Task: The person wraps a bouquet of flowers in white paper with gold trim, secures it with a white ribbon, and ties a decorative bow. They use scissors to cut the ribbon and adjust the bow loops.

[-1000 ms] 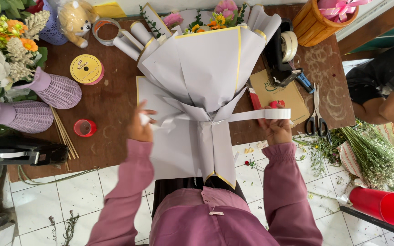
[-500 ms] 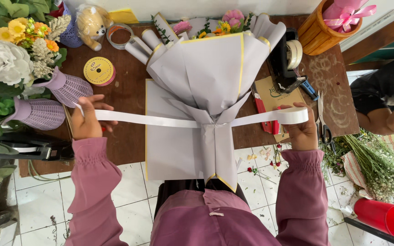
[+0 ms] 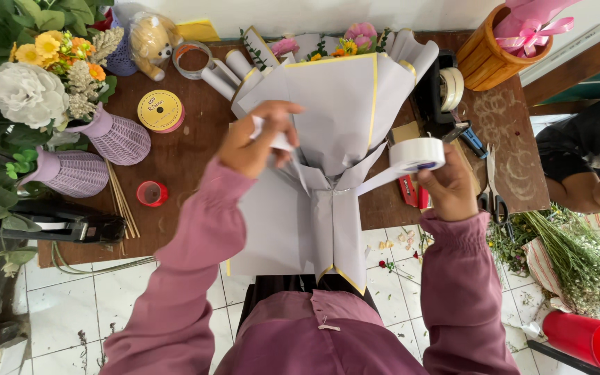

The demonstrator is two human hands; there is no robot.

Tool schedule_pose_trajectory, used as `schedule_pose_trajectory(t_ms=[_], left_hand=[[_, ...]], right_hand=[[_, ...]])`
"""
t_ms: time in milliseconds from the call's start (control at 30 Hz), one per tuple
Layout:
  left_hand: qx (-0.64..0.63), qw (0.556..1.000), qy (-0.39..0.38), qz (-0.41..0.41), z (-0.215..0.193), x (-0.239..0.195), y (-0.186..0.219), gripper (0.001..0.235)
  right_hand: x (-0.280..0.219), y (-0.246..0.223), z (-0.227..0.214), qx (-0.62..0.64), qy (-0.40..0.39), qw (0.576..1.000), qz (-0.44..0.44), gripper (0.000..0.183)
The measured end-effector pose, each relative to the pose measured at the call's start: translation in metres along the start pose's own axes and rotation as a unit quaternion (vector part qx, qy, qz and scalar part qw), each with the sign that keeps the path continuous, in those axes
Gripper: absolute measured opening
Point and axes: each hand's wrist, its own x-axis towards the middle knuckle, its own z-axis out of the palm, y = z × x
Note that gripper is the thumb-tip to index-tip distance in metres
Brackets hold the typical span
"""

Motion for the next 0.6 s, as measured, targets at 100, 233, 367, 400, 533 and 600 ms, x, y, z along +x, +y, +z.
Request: schedule_pose_trajectory(t_ms=[100,233,367,400,533,600], left_hand=[[-0.018,0.997,-0.054,0.048,0.034,0.011,-0.004,0.051],[-0.082,0.985,-0.139,0.062,0.046,0.016,-0.029,0.083],[-0.051,0.99,-0.134,0.017,0.047,0.021,-0.023,0.028],[-0.028,0.99,-0.137,0.007,0.046,0.024,-0.02,0.01],[0.004,0.992,-0.129,0.013,0.044,0.027,-0.016,0.012],[0.094,0.987,-0.114,0.058,0.037,0.032,-0.039,0.011]], right_hand=[[0.017,-0.025,0.032,0.037,-0.031,0.998,-0.039,0.035],[0.023,-0.031,0.043,0.088,-0.017,0.996,-0.031,0.036],[0.033,-0.045,0.042,0.06,-0.003,0.997,-0.04,0.04],[0.036,-0.05,0.041,0.033,-0.005,0.998,-0.044,0.042],[0.048,-0.09,0.059,-0.012,-0.017,0.998,-0.053,0.041],[0.055,-0.097,0.06,-0.025,-0.025,0.998,-0.05,0.047]])
